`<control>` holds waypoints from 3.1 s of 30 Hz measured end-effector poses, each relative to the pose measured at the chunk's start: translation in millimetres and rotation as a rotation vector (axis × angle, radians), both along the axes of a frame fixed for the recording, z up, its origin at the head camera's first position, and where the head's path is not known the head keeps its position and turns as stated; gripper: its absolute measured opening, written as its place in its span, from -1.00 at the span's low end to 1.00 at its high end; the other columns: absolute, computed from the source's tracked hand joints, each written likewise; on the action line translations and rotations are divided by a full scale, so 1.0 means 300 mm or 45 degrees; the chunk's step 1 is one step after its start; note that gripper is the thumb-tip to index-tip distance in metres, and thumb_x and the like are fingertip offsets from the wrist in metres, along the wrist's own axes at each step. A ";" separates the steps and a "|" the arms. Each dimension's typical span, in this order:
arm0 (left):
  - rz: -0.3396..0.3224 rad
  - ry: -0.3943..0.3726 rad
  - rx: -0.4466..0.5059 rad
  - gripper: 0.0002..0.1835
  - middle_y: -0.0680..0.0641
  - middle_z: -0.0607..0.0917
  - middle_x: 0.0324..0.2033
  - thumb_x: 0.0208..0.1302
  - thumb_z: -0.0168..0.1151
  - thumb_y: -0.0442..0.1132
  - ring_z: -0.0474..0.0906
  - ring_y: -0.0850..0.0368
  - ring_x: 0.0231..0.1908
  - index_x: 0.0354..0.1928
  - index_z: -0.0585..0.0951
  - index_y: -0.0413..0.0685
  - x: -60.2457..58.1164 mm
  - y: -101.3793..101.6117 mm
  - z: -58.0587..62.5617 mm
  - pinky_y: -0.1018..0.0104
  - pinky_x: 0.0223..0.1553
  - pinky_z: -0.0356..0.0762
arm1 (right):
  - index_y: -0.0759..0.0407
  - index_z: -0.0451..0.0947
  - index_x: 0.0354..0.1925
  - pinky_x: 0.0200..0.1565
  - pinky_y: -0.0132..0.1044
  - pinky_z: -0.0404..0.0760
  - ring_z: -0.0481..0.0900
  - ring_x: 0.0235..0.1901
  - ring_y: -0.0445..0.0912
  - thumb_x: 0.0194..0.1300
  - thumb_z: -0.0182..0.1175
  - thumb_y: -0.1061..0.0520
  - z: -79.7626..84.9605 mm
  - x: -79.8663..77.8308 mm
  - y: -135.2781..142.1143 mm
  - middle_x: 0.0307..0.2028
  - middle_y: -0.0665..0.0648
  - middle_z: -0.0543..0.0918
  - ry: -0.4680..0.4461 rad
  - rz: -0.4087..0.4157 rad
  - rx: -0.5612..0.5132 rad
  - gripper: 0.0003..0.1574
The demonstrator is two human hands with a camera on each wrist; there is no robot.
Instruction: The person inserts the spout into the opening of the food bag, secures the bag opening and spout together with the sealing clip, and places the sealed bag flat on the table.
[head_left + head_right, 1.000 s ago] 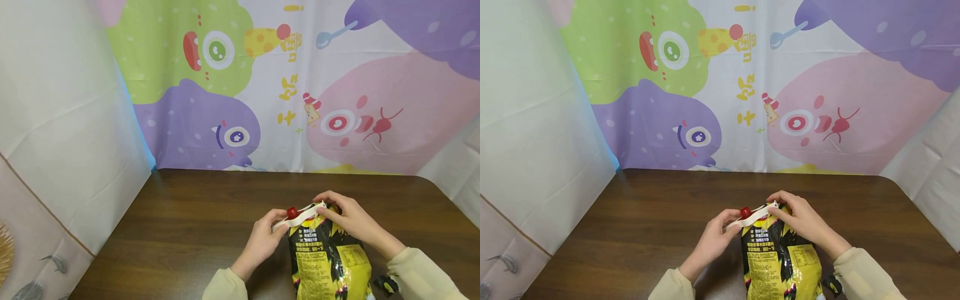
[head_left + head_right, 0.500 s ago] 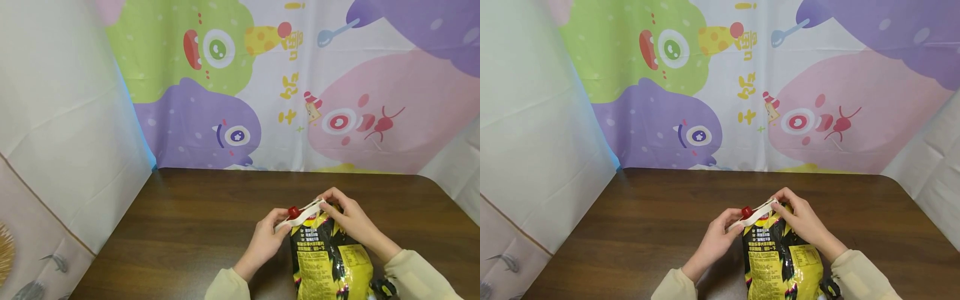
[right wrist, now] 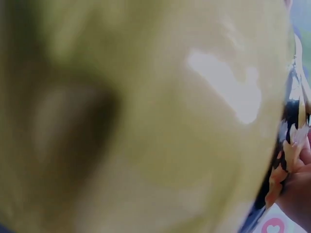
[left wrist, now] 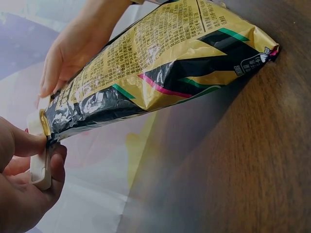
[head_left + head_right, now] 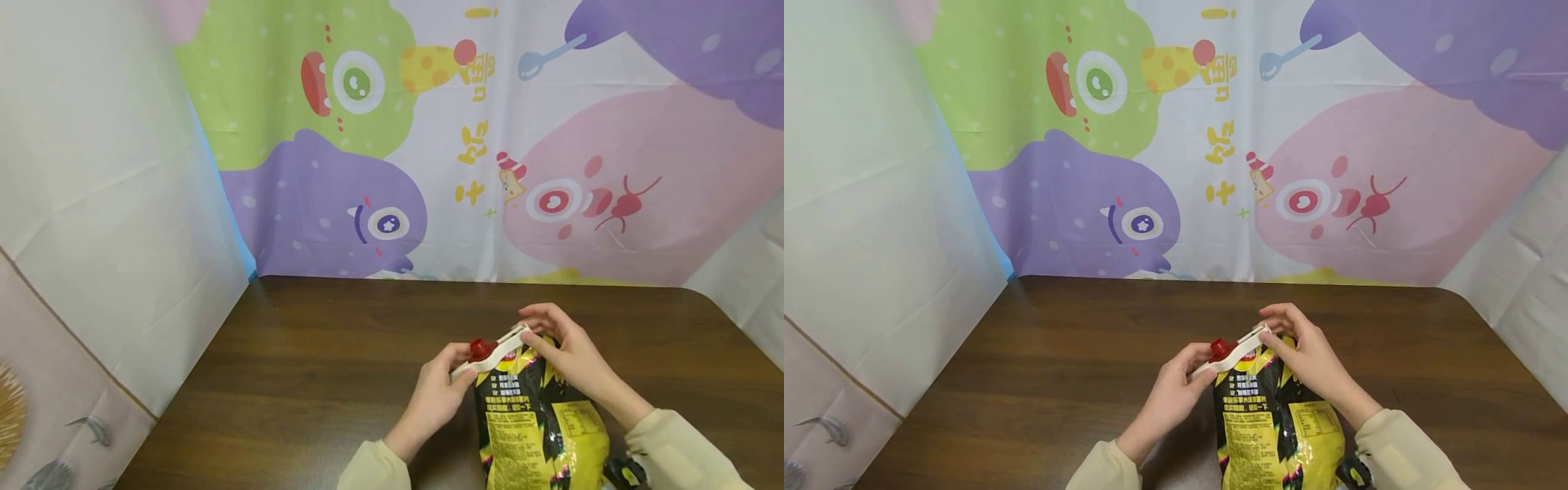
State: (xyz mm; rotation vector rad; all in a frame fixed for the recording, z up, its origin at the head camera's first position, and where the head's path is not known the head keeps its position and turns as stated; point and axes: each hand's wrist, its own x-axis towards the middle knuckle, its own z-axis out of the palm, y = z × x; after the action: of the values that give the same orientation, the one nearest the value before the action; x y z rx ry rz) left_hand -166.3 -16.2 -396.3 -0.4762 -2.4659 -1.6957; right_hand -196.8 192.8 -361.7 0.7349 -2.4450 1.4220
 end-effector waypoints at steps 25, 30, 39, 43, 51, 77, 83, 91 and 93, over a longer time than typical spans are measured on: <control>-0.071 -0.108 -0.063 -0.89 0.04 0.50 -0.75 0.11 0.10 -0.20 0.37 0.35 -0.77 -0.36 0.56 -0.05 0.011 -0.002 -0.003 0.47 -0.71 0.31 | 0.30 0.13 -0.38 -0.48 -0.29 0.48 0.50 -0.42 -0.07 0.14 0.07 0.20 0.034 -0.023 0.008 -0.39 0.16 0.51 -0.294 0.085 -0.096 -0.70; -0.098 -0.081 -0.037 -0.92 0.04 0.52 -0.76 0.11 0.10 -0.23 0.39 0.35 -0.78 -0.42 0.56 -0.05 0.015 -0.001 -0.003 0.48 -0.70 0.36 | 0.28 0.00 -0.48 -0.50 -0.26 0.49 0.50 -0.44 -0.07 0.14 0.08 0.16 0.037 -0.023 0.017 -0.37 0.22 0.52 -0.380 0.105 -0.097 -0.58; -0.124 -0.102 0.005 -0.89 -0.02 0.55 -0.72 0.11 0.09 -0.24 0.39 0.37 -0.78 -0.44 0.55 -0.12 0.012 -0.001 -0.012 0.48 -0.69 0.38 | 0.26 0.03 -0.46 -0.48 -0.28 0.49 0.48 -0.44 -0.13 0.14 0.07 0.12 0.033 -0.022 0.018 -0.33 0.23 0.50 -0.434 0.118 -0.075 -0.60; -0.121 -0.145 0.024 -0.88 -0.02 0.56 -0.71 0.11 0.10 -0.23 0.40 0.35 -0.78 -0.42 0.55 -0.13 0.005 -0.005 -0.022 0.43 -0.69 0.41 | 0.29 0.15 -0.36 -0.41 -0.31 0.49 0.48 -0.41 -0.15 0.15 0.06 0.15 0.028 -0.020 0.015 -0.30 0.25 0.48 -0.381 0.133 -0.067 -0.71; -0.110 -0.218 0.117 -0.83 -0.02 0.56 -0.70 0.07 0.15 -0.18 0.44 0.26 -0.75 -0.41 0.55 -0.16 -0.008 -0.032 -0.020 0.39 -0.65 0.45 | 0.22 0.28 -0.11 -0.26 -0.41 0.43 0.43 -0.23 -0.27 0.19 0.01 0.05 0.008 0.000 0.056 -0.16 0.17 0.44 -0.301 -0.009 0.042 -0.66; -0.010 -0.357 0.305 -0.76 -0.03 0.50 -0.68 0.04 0.18 -0.11 0.39 0.21 -0.72 -0.44 0.55 -0.19 -0.033 -0.083 -0.025 0.33 -0.63 0.43 | 0.32 -0.31 0.23 -0.07 0.00 0.32 0.30 0.02 0.13 0.21 -0.08 -0.12 -0.124 0.091 0.105 0.12 0.41 0.14 -1.079 -0.070 -0.213 -0.09; -0.003 -0.350 0.363 -0.72 -0.04 0.51 -0.67 0.05 0.16 -0.08 0.44 0.19 -0.68 -0.43 0.54 -0.21 -0.046 -0.093 -0.041 0.33 -0.60 0.45 | 0.34 -0.26 0.20 -0.16 -0.13 0.43 0.47 -0.16 0.01 0.21 -0.05 -0.03 -0.146 0.109 0.094 -0.02 0.29 0.35 -1.092 0.054 -0.297 -0.15; 0.016 -0.450 0.490 -0.67 -0.07 0.54 -0.56 0.06 0.15 -0.08 0.51 0.16 -0.60 -0.38 0.51 -0.28 -0.048 -0.099 -0.035 0.17 -0.47 0.51 | 0.34 -0.25 0.19 -0.16 -0.14 0.44 0.48 -0.17 0.06 0.13 0.08 0.12 -0.177 0.118 0.071 -0.09 0.24 0.43 -1.098 0.178 -0.339 -0.11; 0.028 -0.450 0.497 -0.66 -0.07 0.54 -0.55 0.07 0.14 -0.08 0.50 0.16 -0.60 -0.37 0.49 -0.30 -0.048 -0.104 -0.035 0.16 -0.46 0.50 | 0.35 -0.26 0.19 -0.17 -0.13 0.44 0.48 -0.18 0.07 0.12 0.08 0.14 -0.180 0.118 0.064 -0.10 0.24 0.45 -1.097 0.209 -0.348 -0.11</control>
State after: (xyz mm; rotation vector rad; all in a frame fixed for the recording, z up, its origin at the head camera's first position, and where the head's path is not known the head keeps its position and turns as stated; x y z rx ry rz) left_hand -180.7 -47.3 -406.9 -0.1120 -2.2362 -2.3498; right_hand -161.4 212.1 -415.5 0.2817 -2.6711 2.4762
